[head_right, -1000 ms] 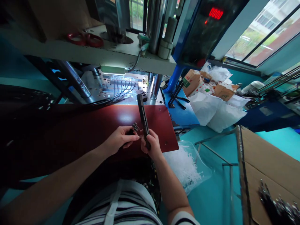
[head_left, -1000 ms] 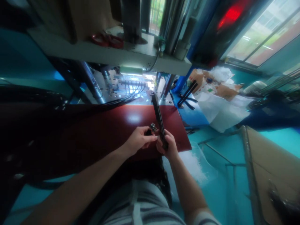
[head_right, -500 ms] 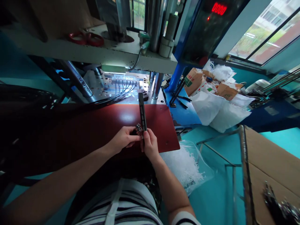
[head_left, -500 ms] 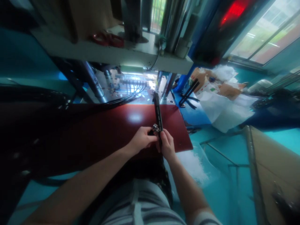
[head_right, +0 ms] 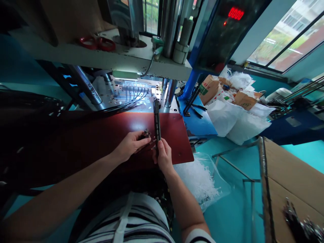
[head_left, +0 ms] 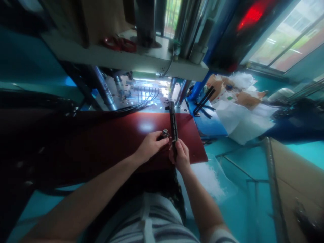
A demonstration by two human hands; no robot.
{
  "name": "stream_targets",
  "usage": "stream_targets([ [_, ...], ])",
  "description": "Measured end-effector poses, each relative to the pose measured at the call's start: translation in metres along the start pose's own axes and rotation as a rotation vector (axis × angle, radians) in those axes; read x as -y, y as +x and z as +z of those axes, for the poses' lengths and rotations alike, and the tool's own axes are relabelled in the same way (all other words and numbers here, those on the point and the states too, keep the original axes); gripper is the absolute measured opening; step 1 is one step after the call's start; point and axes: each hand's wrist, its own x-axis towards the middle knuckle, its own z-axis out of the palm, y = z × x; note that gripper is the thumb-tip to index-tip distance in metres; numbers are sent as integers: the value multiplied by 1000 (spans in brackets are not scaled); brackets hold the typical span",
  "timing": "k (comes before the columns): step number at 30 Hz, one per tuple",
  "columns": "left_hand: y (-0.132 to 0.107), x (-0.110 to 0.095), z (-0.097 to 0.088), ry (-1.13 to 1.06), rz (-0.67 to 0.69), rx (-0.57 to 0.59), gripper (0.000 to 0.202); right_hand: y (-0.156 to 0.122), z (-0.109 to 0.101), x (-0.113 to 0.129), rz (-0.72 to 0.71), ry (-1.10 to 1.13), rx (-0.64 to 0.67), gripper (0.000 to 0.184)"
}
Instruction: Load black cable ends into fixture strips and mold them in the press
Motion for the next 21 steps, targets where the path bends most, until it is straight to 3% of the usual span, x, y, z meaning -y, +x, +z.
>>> stream_targets([
  [2, 0, 0, 1, 13, -13, 28, 23, 0, 0, 0, 1, 14, -8, 30],
  [7, -1, 0, 4, 235, 170, 58, 23, 1, 0, -1, -7, 4, 6, 33],
  [9, 0, 0, 4, 300, 182, 54, 17, 1, -1, -2, 2, 17, 15, 34],
  [16, 12, -8, 1, 201, -84, 100, 20, 0, -3, -1, 15, 63, 26, 43],
  [21, 17, -9, 0, 226, -133, 153, 16, 1, -3, 2, 39, 47, 47, 45],
])
